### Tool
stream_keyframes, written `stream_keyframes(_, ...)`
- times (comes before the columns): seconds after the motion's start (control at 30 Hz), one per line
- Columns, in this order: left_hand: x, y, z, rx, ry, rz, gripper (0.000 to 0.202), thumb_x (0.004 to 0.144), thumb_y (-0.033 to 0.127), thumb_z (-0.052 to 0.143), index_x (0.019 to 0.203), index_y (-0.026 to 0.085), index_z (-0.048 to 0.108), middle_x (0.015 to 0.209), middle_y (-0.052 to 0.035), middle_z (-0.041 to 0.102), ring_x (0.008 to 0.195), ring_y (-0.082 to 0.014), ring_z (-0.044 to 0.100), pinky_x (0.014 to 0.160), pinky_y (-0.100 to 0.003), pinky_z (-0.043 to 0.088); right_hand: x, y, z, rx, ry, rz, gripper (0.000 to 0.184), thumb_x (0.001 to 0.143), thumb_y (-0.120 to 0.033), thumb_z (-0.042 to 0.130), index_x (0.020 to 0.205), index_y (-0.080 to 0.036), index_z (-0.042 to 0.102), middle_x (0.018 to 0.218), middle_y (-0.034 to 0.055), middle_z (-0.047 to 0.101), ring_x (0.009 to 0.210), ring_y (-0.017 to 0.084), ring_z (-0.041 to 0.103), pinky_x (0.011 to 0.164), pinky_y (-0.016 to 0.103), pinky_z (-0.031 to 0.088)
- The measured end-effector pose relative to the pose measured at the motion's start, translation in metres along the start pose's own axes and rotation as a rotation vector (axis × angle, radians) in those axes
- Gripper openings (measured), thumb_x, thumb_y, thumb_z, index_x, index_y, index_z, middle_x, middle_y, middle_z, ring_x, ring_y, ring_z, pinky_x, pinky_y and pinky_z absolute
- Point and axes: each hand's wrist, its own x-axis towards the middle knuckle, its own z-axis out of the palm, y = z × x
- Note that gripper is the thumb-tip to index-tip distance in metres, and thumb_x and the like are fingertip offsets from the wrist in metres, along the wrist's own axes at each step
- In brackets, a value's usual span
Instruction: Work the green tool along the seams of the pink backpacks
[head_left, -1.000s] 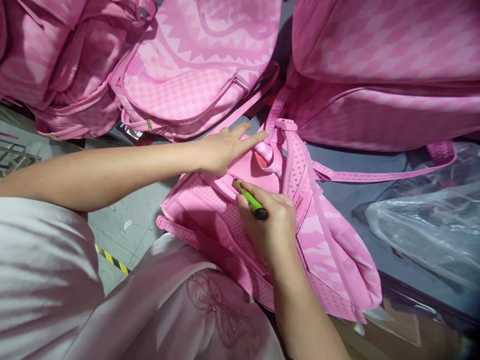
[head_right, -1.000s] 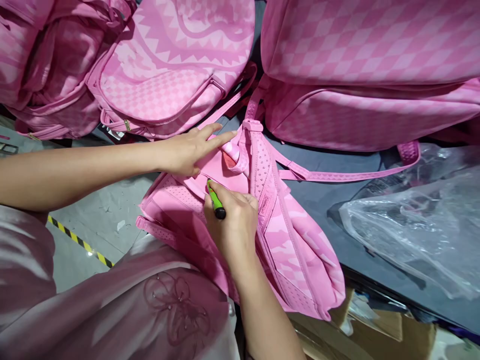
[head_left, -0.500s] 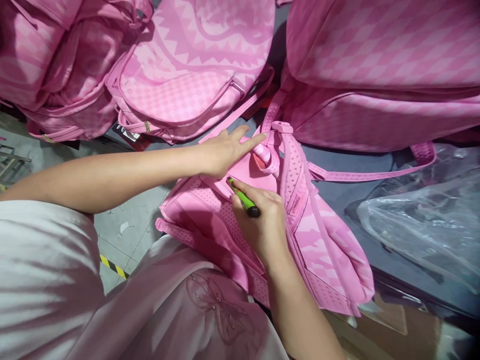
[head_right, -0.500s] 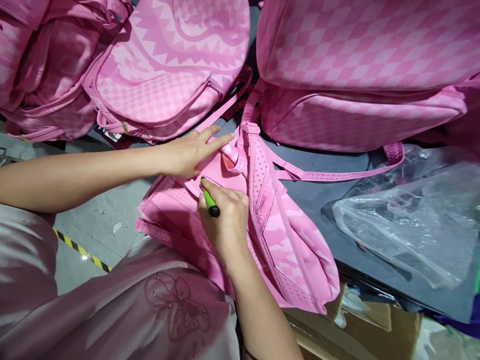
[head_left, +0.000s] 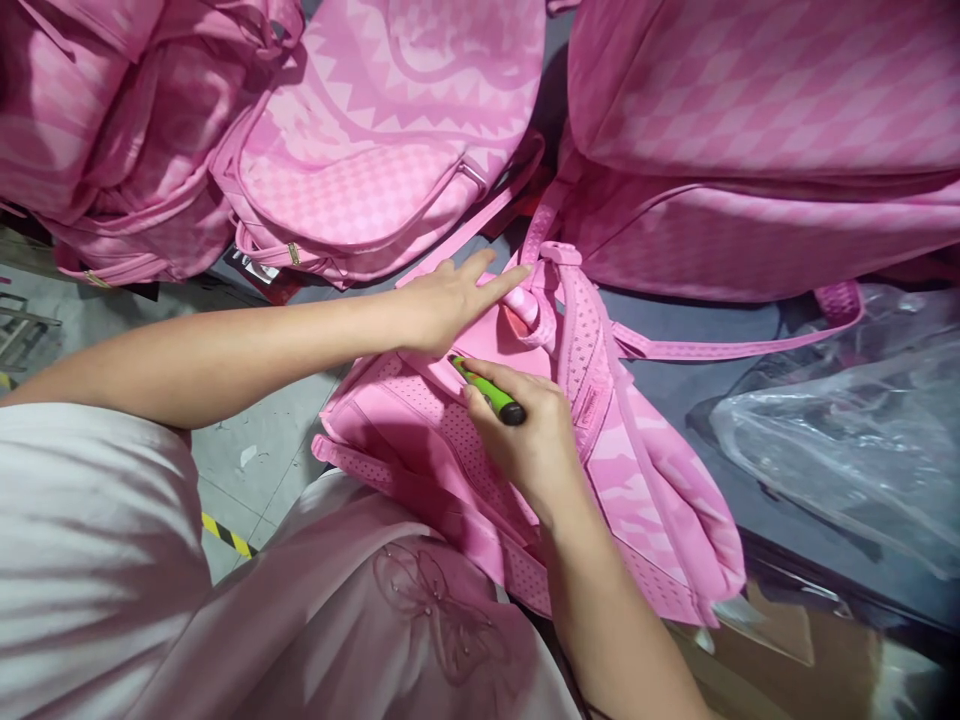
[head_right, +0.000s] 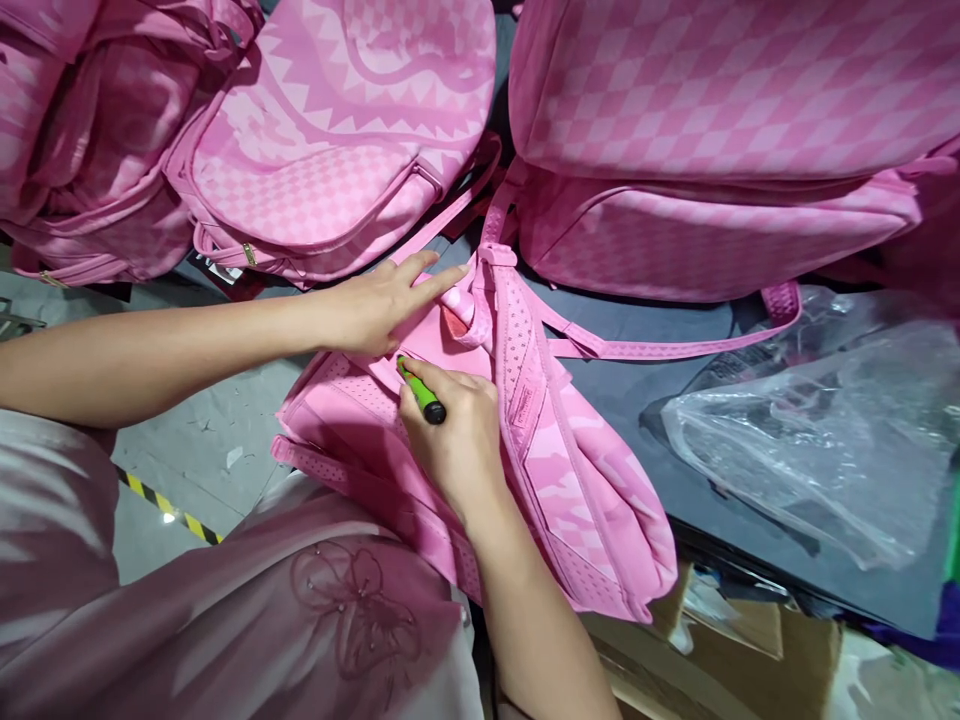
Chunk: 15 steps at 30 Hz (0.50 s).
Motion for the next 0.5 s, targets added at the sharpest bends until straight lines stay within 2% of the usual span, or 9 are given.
stream_keyframes(0.1,0.0006,0.0008,-0.0013,-0.001,-0.025,-0.014,0.113,0.071,0.005,0.066,0.163,0.030,0.006,0.168,-0.0192,0.013,0.144,-0.0423,0.038,0.108,-0.050,0.044,-0.0005,0.0000,0.0004,-0.052,0.041,0.015,0.027,0.086,-0.023,0.063,0.107,-0.020,0.079,0.102,0.0066,0.080,0.091,0.025,0.076,0.091,0.042,0.057)
stream_keyframes(0.27,0.0023,-0.0022,0.0022,-0.020,-0.007,0.012,0.117,0.069,0.005,0.067,0.162,0.033,0.003,0.169,-0.0163,0.012,0.145,-0.0419,0.036,0.109,-0.051,0.045,-0.0024,-0.0014,0.0012,0.020,0.048,0.023,0.027,0.086,-0.022,0.062,0.107,-0.020,0.079,0.103,0.0058,0.080,0.090,0.022,0.076,0.089,0.037,0.059)
stream_keyframes(0.4,0.0039,-0.0037,0.0015,-0.007,-0.010,0.008,0.118,0.068,0.006,0.068,0.162,0.032,0.001,0.169,-0.0178,0.011,0.148,-0.0423,0.034,0.111,-0.051,0.044,-0.0011,0.0008,0.0019,0.056,0.042,0.049,0.027,0.084,-0.022,0.063,0.107,-0.020,0.079,0.102,0.0061,0.080,0.088,0.023,0.077,0.086,0.037,0.059)
stream_keyframes(0.5,0.0038,-0.0042,-0.0020,0.022,-0.036,-0.001,0.118,0.068,0.006,0.068,0.162,0.030,0.002,0.168,-0.0206,0.011,0.148,-0.0429,0.033,0.110,-0.050,0.045,0.0019,0.0032,0.0082,0.079,0.065,0.055,0.028,0.084,-0.022,0.063,0.107,-0.018,0.079,0.103,0.0080,0.080,0.089,0.024,0.076,0.089,0.037,0.057)
